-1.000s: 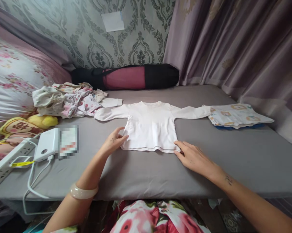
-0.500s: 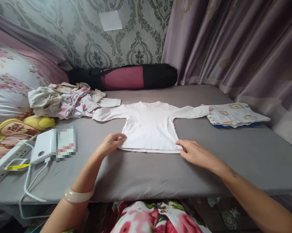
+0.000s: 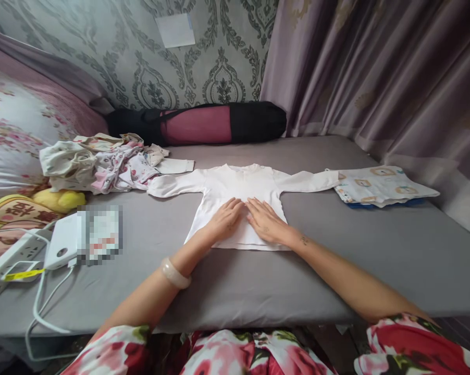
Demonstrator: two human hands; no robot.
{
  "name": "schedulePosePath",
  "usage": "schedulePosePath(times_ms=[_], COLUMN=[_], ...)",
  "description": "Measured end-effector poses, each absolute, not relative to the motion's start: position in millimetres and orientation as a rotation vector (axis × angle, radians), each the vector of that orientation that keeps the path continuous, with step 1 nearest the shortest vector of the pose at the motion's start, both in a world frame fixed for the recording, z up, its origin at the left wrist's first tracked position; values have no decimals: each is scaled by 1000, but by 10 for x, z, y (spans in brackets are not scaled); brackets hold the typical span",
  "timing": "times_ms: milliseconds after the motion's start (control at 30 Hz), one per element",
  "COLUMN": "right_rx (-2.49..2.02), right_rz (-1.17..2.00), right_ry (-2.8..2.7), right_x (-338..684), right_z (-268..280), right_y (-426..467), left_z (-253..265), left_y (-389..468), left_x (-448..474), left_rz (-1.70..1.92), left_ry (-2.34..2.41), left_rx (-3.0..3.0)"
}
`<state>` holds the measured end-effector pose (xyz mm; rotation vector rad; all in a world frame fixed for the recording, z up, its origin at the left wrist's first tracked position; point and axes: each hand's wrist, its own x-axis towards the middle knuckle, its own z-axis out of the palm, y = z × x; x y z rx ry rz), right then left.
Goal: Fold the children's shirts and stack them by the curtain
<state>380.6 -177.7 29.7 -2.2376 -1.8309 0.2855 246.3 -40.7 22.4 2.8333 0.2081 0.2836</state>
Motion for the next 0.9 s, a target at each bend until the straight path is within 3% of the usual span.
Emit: schedulePosePath(times_ms=[367,600,900], right_rx=[-2640,-2614,-2500], right_rz=[43,-11,297], right_ry=[-1505,-1595,-1591], right_x=[4280,4193,4051], right_z=[56,147,149], right_y=[-1855,-1792,-1262], left_z=[34,156,17], left_y=[44,20,-40], left_x=[2280,2375,3065], left_rz=[75,75,102], left_ry=[1015,935,704], left_rx=[2910,3085,2941])
